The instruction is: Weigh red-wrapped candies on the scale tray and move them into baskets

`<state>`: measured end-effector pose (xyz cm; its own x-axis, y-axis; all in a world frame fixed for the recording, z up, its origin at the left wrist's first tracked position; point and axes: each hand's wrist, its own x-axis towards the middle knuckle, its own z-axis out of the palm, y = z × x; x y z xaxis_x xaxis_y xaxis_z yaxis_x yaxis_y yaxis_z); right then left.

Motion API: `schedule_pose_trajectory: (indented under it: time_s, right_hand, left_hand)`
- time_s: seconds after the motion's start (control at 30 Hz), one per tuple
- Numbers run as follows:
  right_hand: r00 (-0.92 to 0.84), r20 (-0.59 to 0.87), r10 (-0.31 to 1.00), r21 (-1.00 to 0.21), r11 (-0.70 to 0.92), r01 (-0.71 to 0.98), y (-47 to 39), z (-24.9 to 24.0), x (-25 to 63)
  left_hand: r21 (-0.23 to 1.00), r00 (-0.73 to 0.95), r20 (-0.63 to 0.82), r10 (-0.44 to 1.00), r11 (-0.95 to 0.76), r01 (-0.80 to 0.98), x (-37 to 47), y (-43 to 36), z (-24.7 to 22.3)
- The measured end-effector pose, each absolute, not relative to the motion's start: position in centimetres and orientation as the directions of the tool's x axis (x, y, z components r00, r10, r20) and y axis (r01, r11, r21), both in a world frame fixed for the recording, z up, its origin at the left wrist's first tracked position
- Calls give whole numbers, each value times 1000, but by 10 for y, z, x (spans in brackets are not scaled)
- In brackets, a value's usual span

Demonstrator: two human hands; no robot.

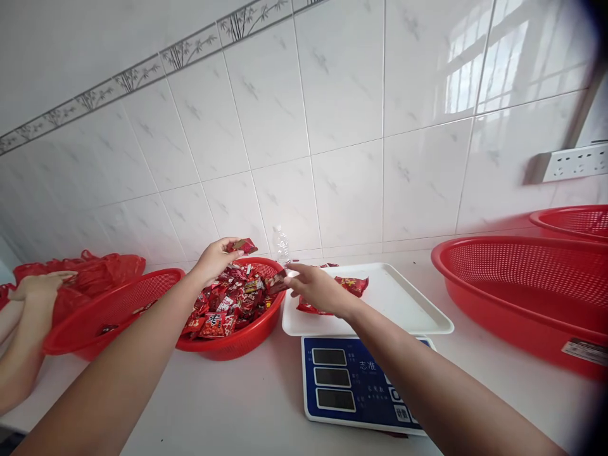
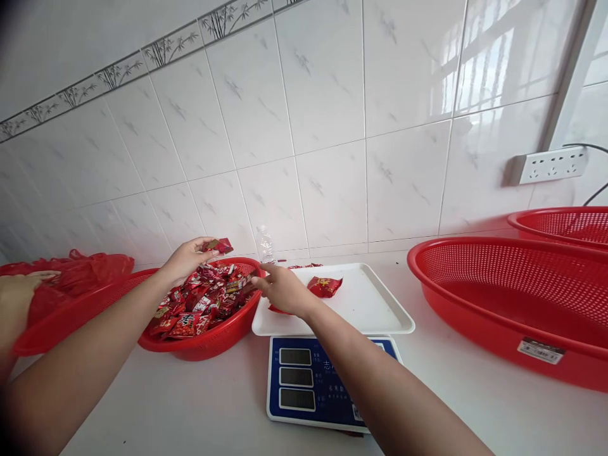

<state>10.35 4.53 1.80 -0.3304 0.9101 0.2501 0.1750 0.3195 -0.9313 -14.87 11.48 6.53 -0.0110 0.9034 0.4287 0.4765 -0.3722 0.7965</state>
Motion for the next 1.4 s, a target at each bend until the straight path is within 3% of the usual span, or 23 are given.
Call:
schedule_pose_trajectory:
  time_s: [0.1, 0.2, 0.3, 0.53, 0.7, 0.8, 0.9, 1.0, 1.1, 1.27, 1.4]
  right_hand:
    - [-354, 230, 907, -953, 284, 109, 42, 22, 93]
    - [-360, 194, 913, -980, 162, -115, 34, 22, 96]
    - [-274, 164, 948, -963, 93, -254, 33, 18, 109]
    - [-39, 204, 978, -979, 203, -8, 33, 3, 165]
    - [-29, 183, 983, -955, 185, 232, 27, -11, 187]
    - [30, 227, 973, -928, 207, 309, 25, -17, 187]
    - [19, 284, 959, -916, 266, 299, 19, -15, 181]
    - [-76, 310, 948, -942, 317, 110, 12, -9, 174]
    - [-58, 349, 935, -937, 349, -10, 11, -7, 173]
    - [51, 351, 935, -932, 343, 120, 19, -16, 182]
    - [57, 331, 942, -904, 299, 305, 22, -27, 184]
  left_hand:
    - [762, 88, 477, 875, -461, 454, -130, 101, 68]
    - [703, 324, 486, 812, -583, 408, -97, 85, 57]
    - [593, 418, 553, 720, -693, 410, -61, 76, 43]
    - [665, 442, 527, 726, -676, 318, -19, 89, 20]
    - [790, 382, 396, 835, -522, 322, -17, 85, 16]
    - [788, 351, 366, 862, -488, 376, -18, 80, 20]
    - [691, 395, 452, 799, -595, 411, -16, 71, 24]
    - [544, 528, 494, 691, -719, 432, -9, 59, 27]
    - [498, 589, 472, 656, -749, 437, -2, 51, 28]
    - [580, 374, 546, 749, -661, 476, -8, 63, 27]
    - [723, 176, 494, 851, -515, 460, -19, 71, 29]
